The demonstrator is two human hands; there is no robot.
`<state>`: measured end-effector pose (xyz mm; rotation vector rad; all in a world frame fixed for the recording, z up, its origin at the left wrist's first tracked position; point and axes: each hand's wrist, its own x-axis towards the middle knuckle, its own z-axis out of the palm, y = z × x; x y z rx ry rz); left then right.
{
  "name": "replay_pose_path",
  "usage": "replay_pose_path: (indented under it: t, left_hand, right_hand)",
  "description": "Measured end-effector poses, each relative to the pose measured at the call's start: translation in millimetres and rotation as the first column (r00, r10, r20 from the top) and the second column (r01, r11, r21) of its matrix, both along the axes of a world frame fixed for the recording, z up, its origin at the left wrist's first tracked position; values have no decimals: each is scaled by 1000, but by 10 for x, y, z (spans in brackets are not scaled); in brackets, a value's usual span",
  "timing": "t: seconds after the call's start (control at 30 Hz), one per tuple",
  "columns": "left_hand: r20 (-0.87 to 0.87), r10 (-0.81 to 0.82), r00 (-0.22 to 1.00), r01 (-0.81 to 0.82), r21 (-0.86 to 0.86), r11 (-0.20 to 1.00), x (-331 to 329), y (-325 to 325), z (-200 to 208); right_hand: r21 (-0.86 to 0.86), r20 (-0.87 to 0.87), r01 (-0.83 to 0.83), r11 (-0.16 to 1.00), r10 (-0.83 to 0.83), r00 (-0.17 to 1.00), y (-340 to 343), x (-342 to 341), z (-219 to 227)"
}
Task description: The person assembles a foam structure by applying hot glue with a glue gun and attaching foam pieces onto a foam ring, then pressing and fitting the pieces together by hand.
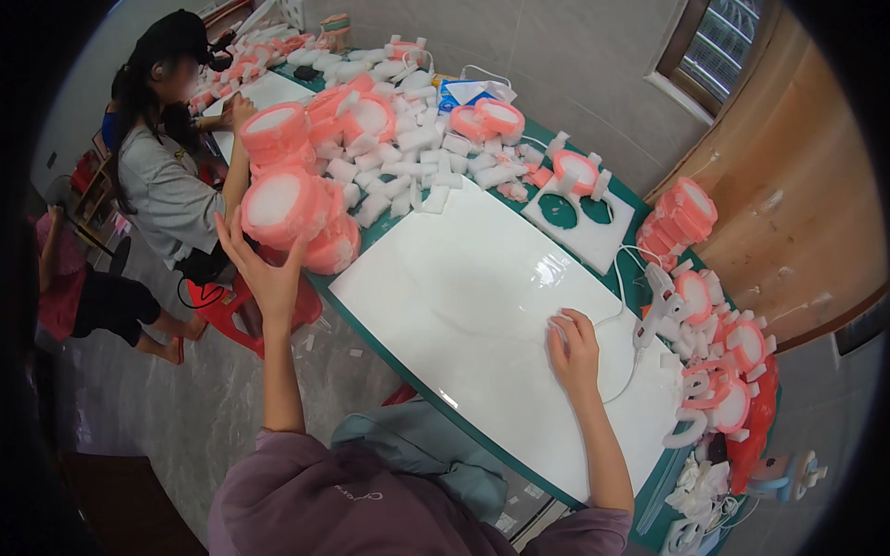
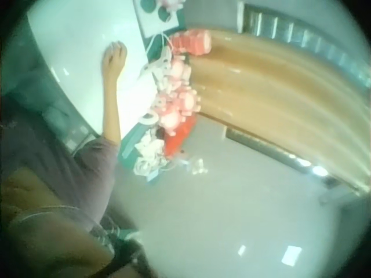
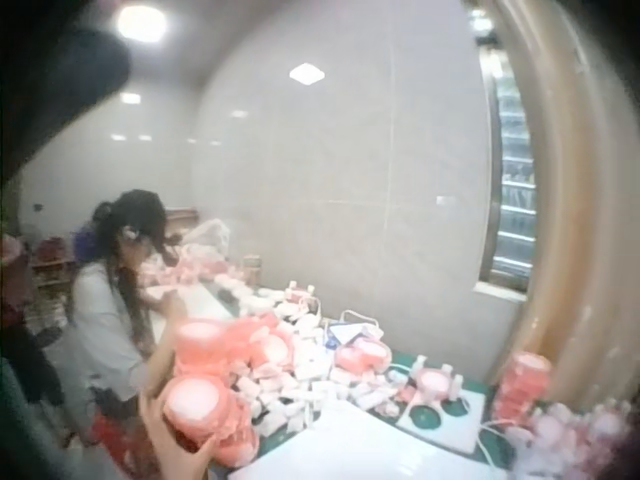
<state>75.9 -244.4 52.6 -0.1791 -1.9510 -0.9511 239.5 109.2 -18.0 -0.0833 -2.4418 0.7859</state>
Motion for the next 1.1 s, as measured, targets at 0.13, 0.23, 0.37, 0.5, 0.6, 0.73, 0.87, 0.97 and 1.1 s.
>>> replay_pose_path:
  t: [0.13,0.23,0.37,0.5,0.6,0.73,0.87,0.97,1.1]
  left_hand:
    - [-15,-84,996,84,58,995,-121,22,6]
    - [-40,-40,998,39,-31,999,-206,-69,-30]
    - [-222,169,960,-191,-79,978,-177,-95,58]
    - [-338,139,931,-175,-80,981,-94,148,205]
    - [-427,-312,849,313,-71,947,-5,392,330]
    - [-183,-753,632,763,-24,646,35,1184,342]
    - [57,-915,398,917,-1,399,-237,1962,231]
    - [143,-922,359,931,-126,342,-404,2322,-30]
    - [155,-964,214,968,-168,188,-382,2568,-491]
  right_hand:
    - [9,-22,5,1000,-5,1000,-9,12,6]
    - [-19,-8,23,1000,-23,1000,-12,9,-22]
    - [35,-43,21,999,-19,999,23,-29,-53]
    - [19,-56,-4,1000,5,998,58,3,-43]
    - [-115,-31,-7,993,4,1000,58,23,20]
    - [-229,-24,12,973,-18,1000,90,39,56]
    - [-271,-86,35,962,-60,994,103,31,76]
    - [-278,-125,39,960,-76,989,112,19,74]
    - [-249,-205,32,968,-85,975,82,83,49]
